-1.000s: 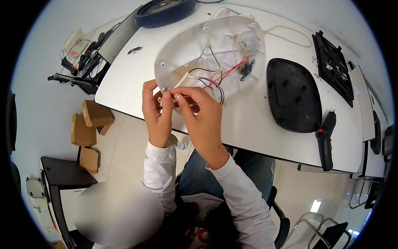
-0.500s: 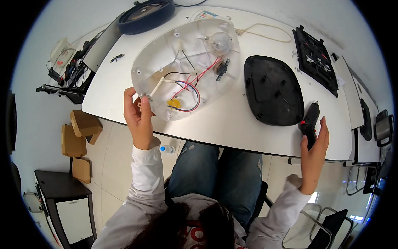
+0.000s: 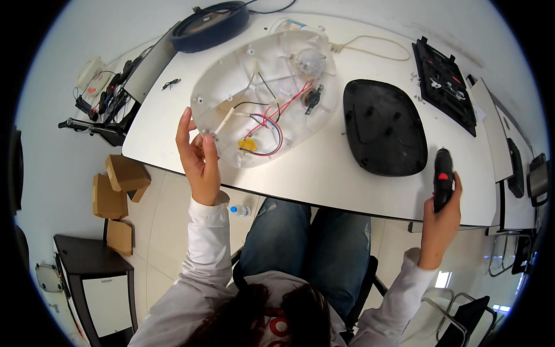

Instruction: The person disassembles a small appliance, uses a hot glue gun to apply glue to internal components and wires, then reassembles the casing. The task involves handling the appliance base, internal wiring, and a glue gun.

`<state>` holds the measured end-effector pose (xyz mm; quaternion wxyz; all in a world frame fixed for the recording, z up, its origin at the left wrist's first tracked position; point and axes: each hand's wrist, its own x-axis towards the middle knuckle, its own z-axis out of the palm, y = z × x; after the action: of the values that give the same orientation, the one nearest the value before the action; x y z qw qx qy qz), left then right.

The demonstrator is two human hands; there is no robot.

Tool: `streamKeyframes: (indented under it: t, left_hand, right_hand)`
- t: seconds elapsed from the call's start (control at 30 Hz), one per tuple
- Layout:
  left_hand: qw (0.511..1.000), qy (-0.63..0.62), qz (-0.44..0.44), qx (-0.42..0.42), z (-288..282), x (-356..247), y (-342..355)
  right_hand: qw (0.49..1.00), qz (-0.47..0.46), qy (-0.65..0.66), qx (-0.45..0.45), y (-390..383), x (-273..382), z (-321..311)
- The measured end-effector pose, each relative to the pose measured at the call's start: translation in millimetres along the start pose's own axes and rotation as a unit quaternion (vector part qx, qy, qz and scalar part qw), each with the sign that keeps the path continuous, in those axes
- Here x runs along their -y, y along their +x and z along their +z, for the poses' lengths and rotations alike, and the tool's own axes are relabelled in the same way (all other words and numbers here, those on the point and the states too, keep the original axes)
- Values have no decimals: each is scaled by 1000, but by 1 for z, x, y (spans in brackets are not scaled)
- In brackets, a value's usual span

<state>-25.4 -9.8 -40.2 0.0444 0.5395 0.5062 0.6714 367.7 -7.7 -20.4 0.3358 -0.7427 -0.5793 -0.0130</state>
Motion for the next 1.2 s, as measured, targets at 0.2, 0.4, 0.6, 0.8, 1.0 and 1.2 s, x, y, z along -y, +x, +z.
streamKeyframes:
  t: [0.2, 0.4, 0.6, 0.8, 1.0, 1.2]
  left_hand:
    - [997, 54, 34, 35, -3, 12, -1]
    - [996, 26, 73, 37, 1, 18, -3]
    - [998, -31, 51, -9, 8, 15, -5]
    - [998, -37, 47, -9, 8, 16, -5]
    - [998, -38, 39, -9, 7, 17, -6]
    - [998, -49, 38, -13, 8, 14, -4]
  right_hand:
    - [907, -20, 392, 154, -58, 63, -33]
    - [731, -18, 540, 418, -89, 156, 1]
    - [737, -40, 545, 398, -101, 172, 26]
    - [737, -37, 550, 392, -100, 177, 31]
    - [736, -37, 543, 403, -100, 177, 32]
    - [738, -45, 542, 401, -101, 179, 33]
